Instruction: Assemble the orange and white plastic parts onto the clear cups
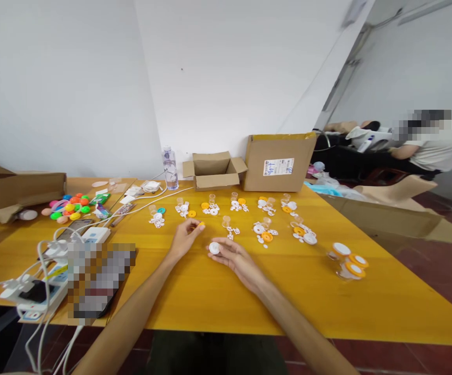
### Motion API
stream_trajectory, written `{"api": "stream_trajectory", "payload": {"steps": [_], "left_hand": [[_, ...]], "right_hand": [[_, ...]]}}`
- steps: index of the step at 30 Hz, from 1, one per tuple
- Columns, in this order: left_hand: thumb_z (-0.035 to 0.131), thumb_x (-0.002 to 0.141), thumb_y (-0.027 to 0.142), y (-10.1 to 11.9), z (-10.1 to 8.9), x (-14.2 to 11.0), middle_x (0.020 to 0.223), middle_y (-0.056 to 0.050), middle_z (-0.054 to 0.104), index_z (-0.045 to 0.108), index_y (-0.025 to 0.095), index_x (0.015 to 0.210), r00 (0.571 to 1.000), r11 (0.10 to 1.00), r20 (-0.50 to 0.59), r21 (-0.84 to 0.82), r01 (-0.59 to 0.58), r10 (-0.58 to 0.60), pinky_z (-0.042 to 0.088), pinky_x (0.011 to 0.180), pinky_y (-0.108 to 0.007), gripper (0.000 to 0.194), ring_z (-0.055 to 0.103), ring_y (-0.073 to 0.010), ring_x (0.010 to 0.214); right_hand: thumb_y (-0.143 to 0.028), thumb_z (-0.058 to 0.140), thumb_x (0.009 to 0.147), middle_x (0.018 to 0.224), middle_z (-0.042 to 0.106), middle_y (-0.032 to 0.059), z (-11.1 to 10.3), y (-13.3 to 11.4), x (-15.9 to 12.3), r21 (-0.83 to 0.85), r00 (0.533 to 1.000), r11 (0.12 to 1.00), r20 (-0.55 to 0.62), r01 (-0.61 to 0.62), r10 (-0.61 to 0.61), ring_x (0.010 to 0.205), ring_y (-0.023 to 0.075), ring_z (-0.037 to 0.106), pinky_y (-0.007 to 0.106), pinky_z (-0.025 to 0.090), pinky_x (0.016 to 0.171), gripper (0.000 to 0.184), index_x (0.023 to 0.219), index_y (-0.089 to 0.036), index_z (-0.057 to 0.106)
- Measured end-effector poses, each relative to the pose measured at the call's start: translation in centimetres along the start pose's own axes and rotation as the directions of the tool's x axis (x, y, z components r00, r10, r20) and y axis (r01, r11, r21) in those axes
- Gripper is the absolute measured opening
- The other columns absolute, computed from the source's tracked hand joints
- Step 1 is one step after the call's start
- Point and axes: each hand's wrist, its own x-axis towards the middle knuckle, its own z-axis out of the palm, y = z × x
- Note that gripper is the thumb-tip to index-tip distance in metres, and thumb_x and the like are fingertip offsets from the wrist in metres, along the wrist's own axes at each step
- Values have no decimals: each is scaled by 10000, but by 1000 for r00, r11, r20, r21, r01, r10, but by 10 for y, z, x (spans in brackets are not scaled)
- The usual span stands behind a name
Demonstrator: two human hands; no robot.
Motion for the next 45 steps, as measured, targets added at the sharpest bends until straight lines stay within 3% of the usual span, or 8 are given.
{"api": "stream_trajectory", "payload": {"steps": [5, 10, 18, 29, 38, 45], "left_hand": [[703, 813, 369, -4, 9, -2, 983, -45, 740, 646, 202, 794, 989, 988, 100, 103, -118, 108, 520, 836, -312, 178, 666, -172, 884], [682, 832, 264, -4, 19, 7, 1021, -40, 719, 633, 213, 813, 971, 954, 114, 197, -228, 209, 506, 896, -333, 73, 650, -189, 985], [699, 780, 144, -14, 39, 27, 870, -13, 681, 611, 215, 739, 956, 913, 258, 340, -226, 141, 516, 843, -328, 120, 630, -183, 861], [605, 879, 198, -4, 24, 10, 1069, -38, 672, 672, 241, 944, 952, 916, 192, 282, -284, 237, 495, 997, -353, 102, 633, -202, 1070], [544, 924, 236, 10, 12, -16, 964, -49, 661, 674, 215, 912, 889, 922, 405, 215, -321, 215, 500, 898, -330, 131, 623, -186, 924], [536, 897, 168, 11, 13, -17, 959, -42, 653, 688, 224, 927, 877, 902, 432, 261, -343, 209, 493, 852, -303, 165, 626, -182, 917]], "right_hand": [[-505, 894, 637, 1015, 749, 47, -2, 3, -20, -146, 999, 988, -13, 42, -44, 954, 229, 720, 431, 526, 998, 532, 1049, -238, 691], [-556, 859, 659, 980, 740, 42, -6, 13, -27, -233, 996, 969, -14, 85, -90, 955, 232, 714, 409, 537, 952, 538, 1057, -243, 676], [-528, 850, 669, 1051, 737, 56, -6, 18, -24, -297, 991, 947, -16, 120, -131, 989, 232, 699, 405, 535, 957, 502, 1053, -247, 691], [-519, 826, 668, 1008, 744, 51, -13, 18, -10, -372, 983, 916, -41, 152, -180, 937, 226, 697, 389, 543, 911, 463, 1016, -243, 697], [-477, 844, 644, 929, 733, 28, -18, 4, 13, -405, 976, 897, -47, 177, -214, 890, 210, 681, 363, 546, 867, 421, 945, -233, 681], [-475, 828, 666, 943, 735, 34, -17, 7, 13, -418, 971, 889, -59, 185, -230, 879, 207, 683, 353, 553, 847, 412, 959, -233, 668]]}}
